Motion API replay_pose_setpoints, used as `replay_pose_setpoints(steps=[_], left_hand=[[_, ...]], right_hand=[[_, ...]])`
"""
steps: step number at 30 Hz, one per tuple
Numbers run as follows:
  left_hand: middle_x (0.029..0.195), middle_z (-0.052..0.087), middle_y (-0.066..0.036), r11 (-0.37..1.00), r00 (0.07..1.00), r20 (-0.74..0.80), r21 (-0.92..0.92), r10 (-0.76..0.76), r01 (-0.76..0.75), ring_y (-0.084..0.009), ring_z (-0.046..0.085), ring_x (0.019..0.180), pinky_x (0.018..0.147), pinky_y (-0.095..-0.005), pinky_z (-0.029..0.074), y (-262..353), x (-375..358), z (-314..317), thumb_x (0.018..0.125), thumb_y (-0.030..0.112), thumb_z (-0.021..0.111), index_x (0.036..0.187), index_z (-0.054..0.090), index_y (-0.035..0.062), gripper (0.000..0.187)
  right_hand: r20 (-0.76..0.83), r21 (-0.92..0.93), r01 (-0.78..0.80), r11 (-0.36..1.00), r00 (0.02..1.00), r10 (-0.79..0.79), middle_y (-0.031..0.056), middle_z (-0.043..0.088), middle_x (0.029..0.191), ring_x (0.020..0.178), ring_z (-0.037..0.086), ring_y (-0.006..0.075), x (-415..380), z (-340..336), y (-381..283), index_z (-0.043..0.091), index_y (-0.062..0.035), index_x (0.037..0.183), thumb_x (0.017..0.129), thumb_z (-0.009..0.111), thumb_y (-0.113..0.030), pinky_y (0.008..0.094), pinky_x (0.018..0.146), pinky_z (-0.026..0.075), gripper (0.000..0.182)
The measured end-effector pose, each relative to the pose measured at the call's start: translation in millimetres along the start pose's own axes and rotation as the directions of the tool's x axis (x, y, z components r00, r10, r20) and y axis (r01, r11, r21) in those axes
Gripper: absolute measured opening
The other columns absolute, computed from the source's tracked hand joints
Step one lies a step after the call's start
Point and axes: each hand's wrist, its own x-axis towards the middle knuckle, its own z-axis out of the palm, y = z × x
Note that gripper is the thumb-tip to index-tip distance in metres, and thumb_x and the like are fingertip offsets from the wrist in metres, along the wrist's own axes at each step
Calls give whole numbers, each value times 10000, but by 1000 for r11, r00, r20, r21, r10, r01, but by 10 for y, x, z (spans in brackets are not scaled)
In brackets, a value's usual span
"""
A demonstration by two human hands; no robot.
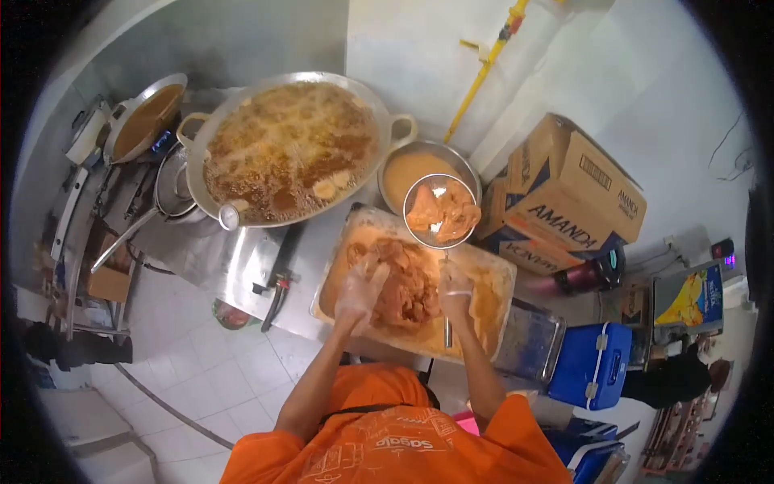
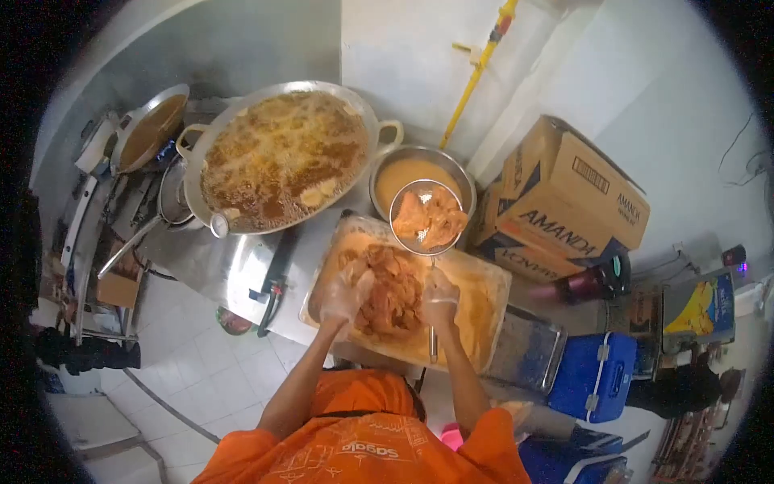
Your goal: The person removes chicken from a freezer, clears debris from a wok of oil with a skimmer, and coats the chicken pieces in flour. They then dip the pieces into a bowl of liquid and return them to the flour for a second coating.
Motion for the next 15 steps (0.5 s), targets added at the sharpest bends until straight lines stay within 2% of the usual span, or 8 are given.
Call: replay_pose_setpoints(steps=[2,3,5,7,8,11,13,15], left_hand=[[1014,686,-217,990,996,30,-110,-82,85,-295,675,967,837,-396,505,114,166,130,947,387,557,1171,627,38,420],[997,685,-226,986,989,-76,95,-128,135,-320,675,953,827,-399,508,118,273,200,942,391,557,1146,639,36,417],[980,684,-235,933,970,-182,293,-163,211,-346,676,938,817,-402,511,-73,284,284,936,394,557,1121,652,35,415],[983,671,-275,938,990,85,320,114,-136,-398,659,952,830,-435,508,-314,263,211,926,407,559,1084,669,30,423],[978,674,-268,909,993,110,408,43,-85,-398,660,941,813,-435,514,-338,245,166,921,396,564,1083,673,37,408],[943,685,-243,865,994,105,493,43,-89,-377,671,895,772,-422,527,-504,173,49,904,363,593,1061,687,47,365],[913,694,-224,858,989,86,493,117,-145,-355,683,859,749,-408,535,-577,101,21,892,342,617,1041,697,51,337],[899,666,-259,936,980,-35,304,195,-176,-398,659,826,712,-454,509,-571,65,5,875,339,623,991,692,25,342]], right_hand=[[-37,-183,-110,977,994,105,131,499,554,466,515,283,-389,-6,103,643,-40,832,912,548,-128,409,478,416,152],[66,-410,34,911,998,-7,160,616,638,528,594,319,-557,-119,57,665,-31,1027,904,584,-147,407,479,439,188],[128,-487,97,868,991,-39,173,623,648,535,599,331,-866,-170,112,648,-24,1058,895,597,-149,418,480,442,212],[73,-446,370,815,922,-379,184,606,657,541,586,351,-1207,-49,712,623,-23,1117,881,573,-107,448,491,440,255],[74,-444,362,820,927,-369,184,606,657,541,586,351,-1256,-100,658,623,-23,1117,881,573,-107,448,491,440,255],[161,-439,302,846,953,-257,187,599,688,547,565,358,-1245,-370,235,624,3,1066,864,560,-76,453,522,442,226],[174,-314,-182,932,954,245,192,614,774,603,568,368,-874,-511,-132,612,32,1011,866,558,-88,448,554,446,196],[26,-78,-186,979,982,188,205,585,716,607,567,361,-520,-399,-115,601,39,929,887,576,-166,443,566,447,211]])
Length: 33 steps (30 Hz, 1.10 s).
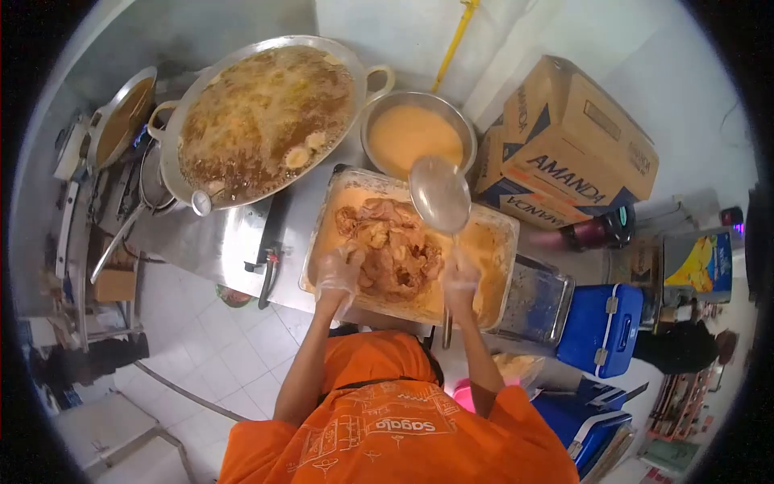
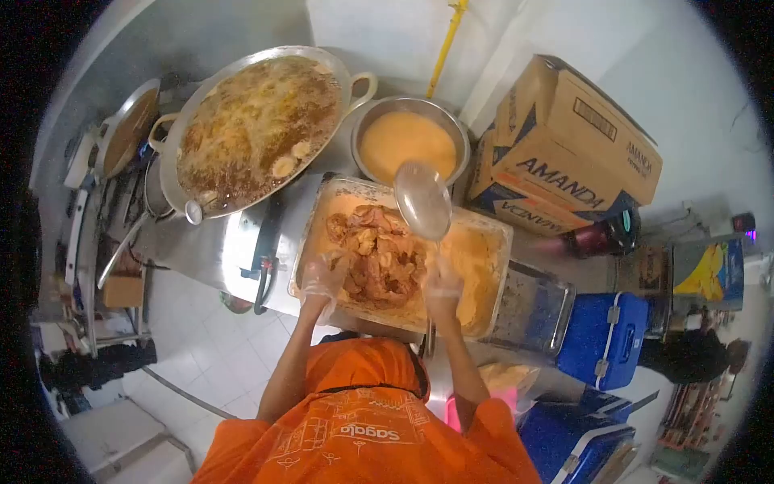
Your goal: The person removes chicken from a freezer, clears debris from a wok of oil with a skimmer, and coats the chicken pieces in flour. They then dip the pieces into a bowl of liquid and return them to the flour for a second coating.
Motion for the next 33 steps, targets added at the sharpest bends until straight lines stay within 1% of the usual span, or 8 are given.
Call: replay_pose_setpoints(steps=[5,6,8,16,21,26,28,33], left_hand=[[744,660,-241,992,1000,21,121,-21,18,-371,666,689,641,-434,512,305,-129,-49,892,338,628,988,705,35,326],[684,649,-237,997,996,63,63,-56,52,-356,664,634,621,-430,512,479,-166,-66,903,330,625,970,711,34,316],[652,640,-227,950,998,27,309,-54,43,-341,659,606,613,-423,512,364,-202,87,911,320,622,950,715,32,305],[798,680,-184,981,979,97,66,178,-185,-284,650,698,669,-368,496,732,-413,401,912,175,618,951,697,15,182],[809,673,-189,893,847,298,-54,441,-446,-306,667,749,702,-363,510,491,-371,1083,923,185,588,967,688,18,200],[972,698,-137,767,514,722,-35,463,-641,-310,664,856,731,-375,508,1470,-905,1655,869,127,616,996,671,68,150],[1054,692,-131,677,270,786,-239,556,-696,-318,665,921,769,-383,510,1713,-1179,1938,872,183,629,1010,681,100,170],[1084,679,-129,467,-229,899,-396,373,-790,-339,650,987,838,-425,514,1936,-2078,2401,928,358,543,1171,632,154,329]], right_hand=[[207,452,-402,796,915,345,106,623,712,697,607,258,1484,869,418,681,-77,986,916,595,-340,401,595,457,286],[-116,-19,125,992,985,-127,136,668,784,758,629,291,1723,1182,617,695,-61,951,934,538,-419,446,672,472,391],[249,-78,-112,991,960,129,162,681,788,769,652,337,2041,1270,388,691,-18,855,984,356,-532,495,769,479,627],[-224,353,-75,933,961,162,205,606,741,727,616,363,1350,692,-356,624,-19,902,958,501,-209,466,670,490,233],[-600,114,217,969,793,-107,169,590,767,721,601,360,-22,-235,-152,628,-32,940,882,615,-184,448,656,489,163],[-667,-428,-357,830,745,-24,124,630,1001,889,600,323,-1643,-1401,525,639,-86,1052,822,630,-182,433,730,483,249],[-727,-431,-741,515,623,288,126,646,993,899,612,331,-1740,-2012,136,667,-91,1033,859,607,-210,441,763,487,219],[-936,1,-832,555,195,294,150,671,1057,950,632,362,-2530,-2259,289,682,-78,1090,920,568,-300,431,846,493,302]])
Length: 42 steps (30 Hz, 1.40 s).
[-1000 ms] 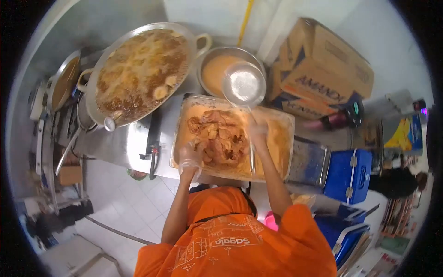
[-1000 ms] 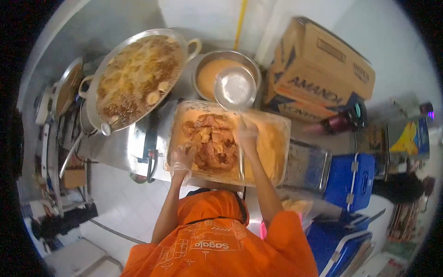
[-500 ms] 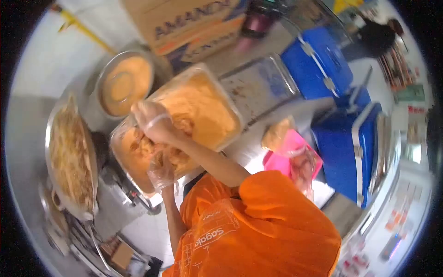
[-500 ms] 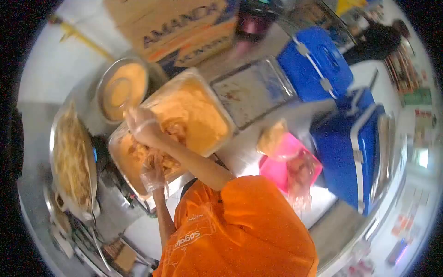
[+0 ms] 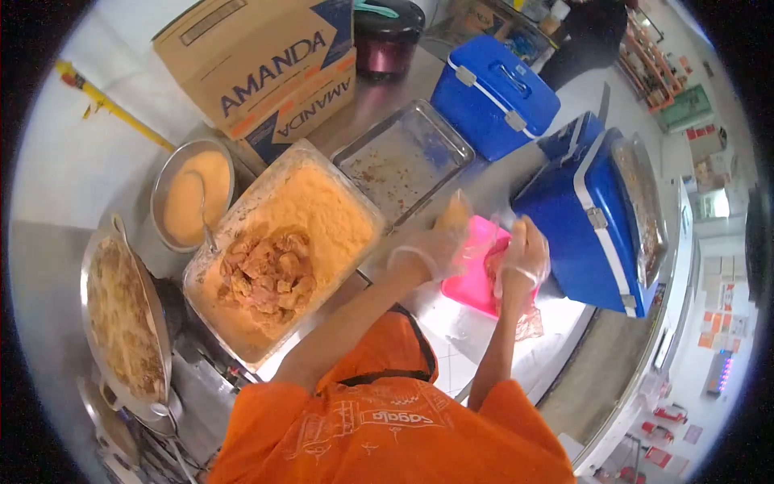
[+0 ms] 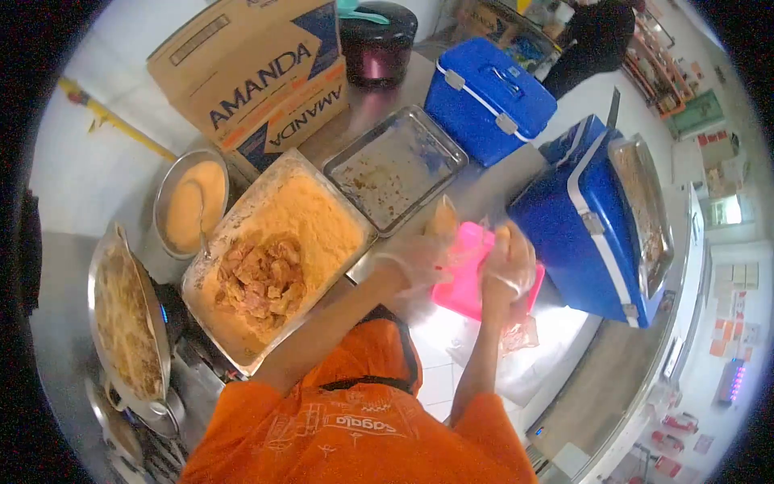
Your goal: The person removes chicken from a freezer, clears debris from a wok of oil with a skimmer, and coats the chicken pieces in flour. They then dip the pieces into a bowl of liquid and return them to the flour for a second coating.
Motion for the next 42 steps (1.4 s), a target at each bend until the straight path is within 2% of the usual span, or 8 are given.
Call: replay_pose_setpoints(steps=[2,4,8,10,14,17,37,42], left_hand=[[1088,675,-120,985,997,-4,153,79,-78,-340,644,1003,853,-430,514,-17,208,237,943,395,498,1225,606,177,372],[1096,661,-108,997,981,174,18,-80,78,-330,638,1008,858,-422,515,66,247,165,926,406,520,1286,557,198,417],[1063,670,-198,977,963,-252,-164,91,-136,-377,659,948,863,-442,527,-131,241,274,931,313,561,1153,635,111,309],[986,678,-224,929,838,-501,-159,216,-334,-375,662,898,793,-438,524,-162,230,201,943,297,559,1084,649,44,304],[1001,673,-222,858,901,-405,-398,154,-325,-371,657,908,804,-437,517,72,-258,9,940,313,561,1090,646,43,320],[1013,669,-221,795,933,-343,-533,109,-289,-368,653,916,812,-436,511,208,-621,-47,938,324,563,1093,644,42,332],[1093,646,-214,586,251,-604,-796,-756,-152,-349,627,966,868,-430,474,-846,-2840,-1242,925,401,576,1120,631,35,418],[1113,640,-212,512,40,-518,-852,-854,-106,-345,620,978,881,-429,465,-1209,-3350,-1173,921,421,580,1126,628,34,441]], right_hand=[[145,120,-225,967,968,207,164,669,1084,954,631,366,-189,113,527,684,-76,1099,920,570,-293,434,851,495,303],[36,-49,382,923,924,-380,64,630,839,729,556,141,-441,390,1271,686,-45,1057,954,595,-243,289,646,478,241],[589,550,-767,331,637,498,19,604,799,655,541,131,-1150,849,1669,632,-125,1104,912,671,-269,251,573,456,243],[652,461,-842,280,536,536,22,613,907,756,555,148,-1248,995,1560,617,-122,1112,920,646,-359,306,682,479,306],[700,631,-773,70,606,379,54,600,1073,945,563,212,-1301,877,828,576,-121,1192,929,580,-482,440,859,462,447],[701,462,-763,-452,627,-340,92,533,1278,1148,511,263,-1222,858,367,411,-110,1412,917,568,-541,430,1003,423,674],[705,435,-900,-1,341,-622,117,514,1345,1210,517,292,-1527,1841,-1997,424,-69,1394,888,606,-478,439,1041,437,676],[526,783,83,617,442,-727,122,610,1226,1096,604,290,-1177,1278,-2533,450,-67,1366,739,754,-139,408,933,496,700]])
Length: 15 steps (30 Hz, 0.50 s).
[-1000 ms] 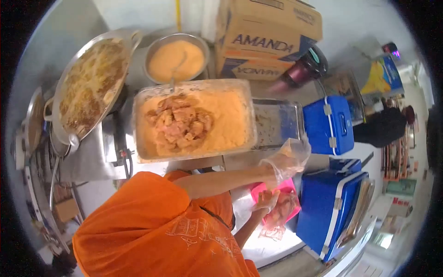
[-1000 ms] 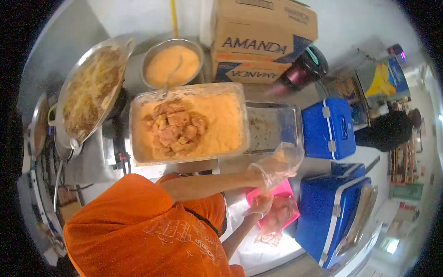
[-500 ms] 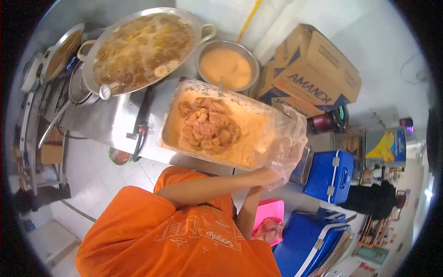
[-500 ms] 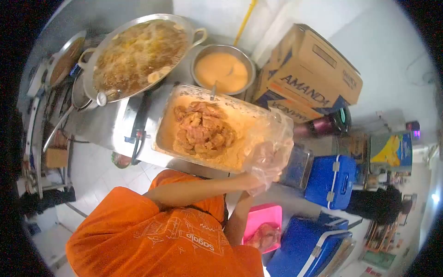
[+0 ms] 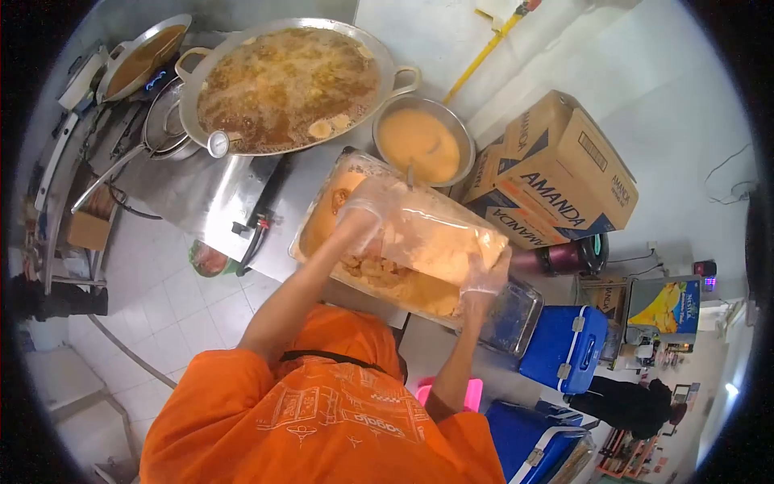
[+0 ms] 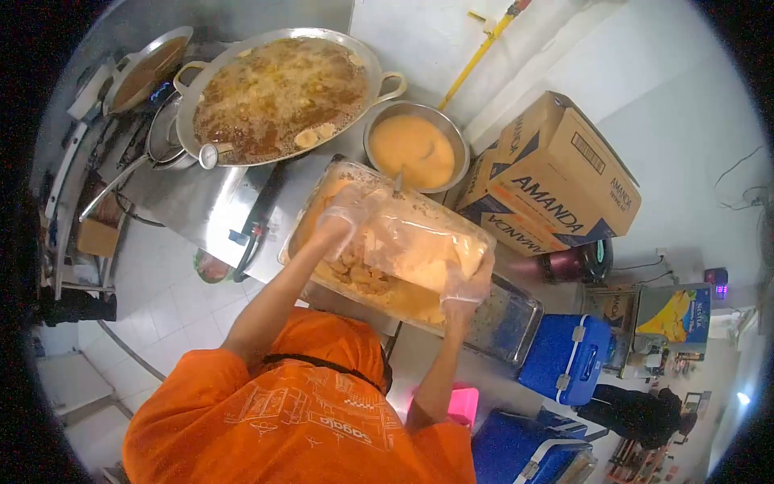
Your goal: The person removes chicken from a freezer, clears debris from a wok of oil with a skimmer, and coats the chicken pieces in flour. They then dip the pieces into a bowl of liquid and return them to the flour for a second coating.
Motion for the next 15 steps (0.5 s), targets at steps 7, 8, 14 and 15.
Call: replay_pose_setpoints(steps=[7,8,14,15], left_hand=[[1001,661,-259,928,990,-135,360,-51,97,-388,619,978,877,-437,456,-566,331,-59,911,518,551,995,671,-35,571],[994,665,-258,910,984,-157,390,-83,140,-389,625,967,866,-443,460,-572,367,-65,916,512,546,1009,674,-28,562],[982,671,-249,899,983,-182,431,4,76,-379,639,957,851,-456,480,-946,599,-129,923,496,529,1083,678,38,508],[1023,668,-245,917,994,-105,400,38,7,-378,636,993,867,-453,483,-1059,661,-135,926,493,521,1115,674,60,497]], right_hand=[[305,-281,665,692,745,-593,176,624,1078,976,618,381,279,52,-827,537,-38,1174,681,788,-195,413,866,502,575],[310,-281,671,686,740,-596,176,624,1078,976,618,381,295,55,-902,537,-38,1174,681,788,-195,413,866,502,575],[455,-150,743,652,637,-622,200,586,1074,978,591,390,367,93,-1186,529,-22,1165,794,673,-194,430,853,490,433],[473,-147,779,610,597,-648,183,585,1076,953,607,384,384,94,-1226,535,-30,1173,810,645,-155,437,826,500,399]])
